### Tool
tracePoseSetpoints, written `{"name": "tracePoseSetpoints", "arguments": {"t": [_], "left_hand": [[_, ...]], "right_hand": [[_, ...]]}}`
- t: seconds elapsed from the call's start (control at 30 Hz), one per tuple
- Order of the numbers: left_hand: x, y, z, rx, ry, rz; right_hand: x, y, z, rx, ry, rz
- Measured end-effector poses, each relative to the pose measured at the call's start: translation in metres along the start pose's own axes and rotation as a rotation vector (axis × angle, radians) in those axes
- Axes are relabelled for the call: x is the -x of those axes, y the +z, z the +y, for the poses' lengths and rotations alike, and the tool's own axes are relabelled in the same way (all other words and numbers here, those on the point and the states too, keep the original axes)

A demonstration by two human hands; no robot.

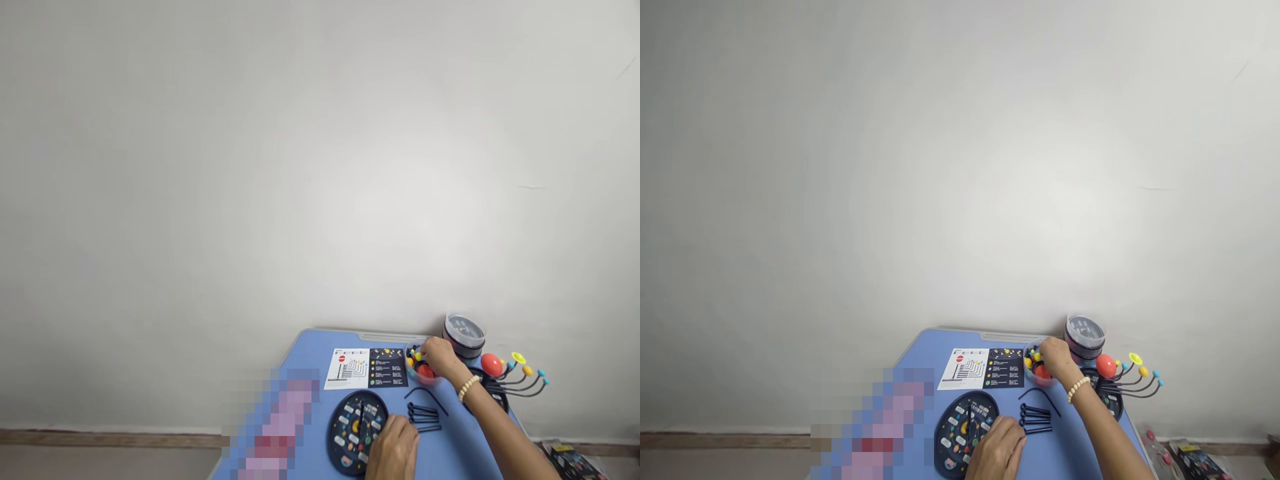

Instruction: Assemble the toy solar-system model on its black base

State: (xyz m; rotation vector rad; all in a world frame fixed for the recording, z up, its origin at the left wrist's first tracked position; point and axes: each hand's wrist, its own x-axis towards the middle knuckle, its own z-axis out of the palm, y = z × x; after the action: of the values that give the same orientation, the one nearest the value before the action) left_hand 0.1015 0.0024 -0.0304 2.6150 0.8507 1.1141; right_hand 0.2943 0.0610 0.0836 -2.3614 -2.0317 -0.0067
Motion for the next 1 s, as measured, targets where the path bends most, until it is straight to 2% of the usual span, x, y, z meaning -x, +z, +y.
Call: {"name": "tracePoseSetpoints", "arguments": {"t": [0.2, 0.5, 0.7, 1.0], "left_hand": [[-0.001, -0.009, 0.005, -0.011, 0.01, -0.053], [0.0, -0.005, 0.003, -0.001, 0.073, 0.032], [0.0, 0.0, -0.001, -0.028, 0.127, 0.075], [0.002, 0.0, -0.002, -0.033, 0.115, 0.038]], "right_hand": [[-0.01, 0.003, -0.003, 0.074, -0.001, -0.097], [-0.009, 0.005, 0.008, 0.121, -0.043, -0.108], [-0.023, 0.005, 0.011, 0.169, -0.074, -0.19], [-0.025, 0.01, 0.007, 0.233, -0.145, -0.225]]}}
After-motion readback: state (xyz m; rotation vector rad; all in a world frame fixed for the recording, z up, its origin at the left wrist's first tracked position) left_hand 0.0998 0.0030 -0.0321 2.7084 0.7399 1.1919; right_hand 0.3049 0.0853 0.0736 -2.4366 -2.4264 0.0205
